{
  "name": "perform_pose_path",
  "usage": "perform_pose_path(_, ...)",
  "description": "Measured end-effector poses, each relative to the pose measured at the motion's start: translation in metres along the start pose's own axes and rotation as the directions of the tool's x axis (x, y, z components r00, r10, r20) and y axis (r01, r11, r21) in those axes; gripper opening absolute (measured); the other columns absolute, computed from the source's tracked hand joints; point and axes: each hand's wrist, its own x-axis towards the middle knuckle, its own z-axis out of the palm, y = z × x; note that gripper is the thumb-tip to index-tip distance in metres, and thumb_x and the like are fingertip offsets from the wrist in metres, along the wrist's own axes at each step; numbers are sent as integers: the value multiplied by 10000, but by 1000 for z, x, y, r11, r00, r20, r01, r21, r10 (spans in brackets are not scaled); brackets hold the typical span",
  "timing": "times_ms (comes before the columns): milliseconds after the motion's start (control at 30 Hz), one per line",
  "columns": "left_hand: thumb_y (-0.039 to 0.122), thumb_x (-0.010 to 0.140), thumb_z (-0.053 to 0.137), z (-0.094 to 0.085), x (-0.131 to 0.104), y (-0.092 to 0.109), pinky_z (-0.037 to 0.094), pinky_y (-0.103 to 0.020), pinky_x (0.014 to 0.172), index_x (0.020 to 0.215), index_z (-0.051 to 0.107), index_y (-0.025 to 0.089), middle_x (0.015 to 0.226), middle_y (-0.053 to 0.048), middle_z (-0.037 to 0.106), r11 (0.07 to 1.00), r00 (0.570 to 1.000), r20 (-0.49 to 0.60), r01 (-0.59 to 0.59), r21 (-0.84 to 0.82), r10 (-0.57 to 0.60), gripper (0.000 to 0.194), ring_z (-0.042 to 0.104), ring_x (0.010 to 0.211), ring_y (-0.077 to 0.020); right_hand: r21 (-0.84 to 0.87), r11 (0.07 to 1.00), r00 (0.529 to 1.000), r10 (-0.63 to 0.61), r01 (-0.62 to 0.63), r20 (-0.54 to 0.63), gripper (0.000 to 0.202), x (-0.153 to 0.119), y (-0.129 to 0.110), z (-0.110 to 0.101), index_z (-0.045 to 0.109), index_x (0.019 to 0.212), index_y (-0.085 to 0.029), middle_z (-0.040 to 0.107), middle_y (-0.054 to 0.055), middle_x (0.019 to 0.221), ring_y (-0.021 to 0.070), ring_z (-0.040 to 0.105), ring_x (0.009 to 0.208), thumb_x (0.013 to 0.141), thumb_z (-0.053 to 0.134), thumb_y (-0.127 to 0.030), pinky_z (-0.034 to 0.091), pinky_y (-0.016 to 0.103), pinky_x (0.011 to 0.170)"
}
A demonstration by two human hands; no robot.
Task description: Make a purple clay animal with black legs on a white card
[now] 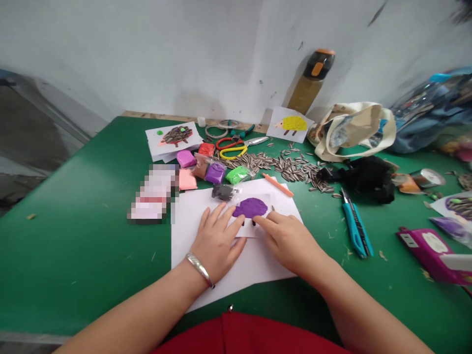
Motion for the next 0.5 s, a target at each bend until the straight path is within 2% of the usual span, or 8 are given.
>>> perform_pose_path(100,275,877,557,-7,2,-6,357,-585,1049,1180,622,151,1294,-141,582,996,992,-119,-39,-76,30,333,440,1279,-338,63,998,1000,7,-5,-28,392,-2,5,-1,540,1264,-214,615,57,918,178,558,812,912,380,-152,313,283,674)
perform_pose_path(200,218,872,564,-11,4,-12,389,-567,1037,1077,664,141,1226,-138,623,992,977,-209,-57,-109,33,241,472,1249,-327,57,998,999,-35,35,-7,375,-3,4,-2,565,1238,-201,618,54,871,177,555,797,911,390,-144,310,283,666)
perform_pose_path(333,173,868,557,-11,5,-12,400,-566,1032,1018,685,150,1203,-123,639,992,980,-192,-67,-108,46,199,483,1235,-320,-6,997,994,-82,83,68,352,-6,-3,-6,592,1196,-211,618,38,835,168,542,730,896,426,-131,295,294,648)
perform_pose_path(500,199,874,550,-5,1,-7,380,-588,1037,1071,680,152,1215,-129,632,994,989,-129,-78,-73,68,241,463,1250,-334,-77,996,993,-37,46,111,366,-10,-7,-11,575,1225,-203,638,41,849,185,572,745,897,428,-136,297,310,643)
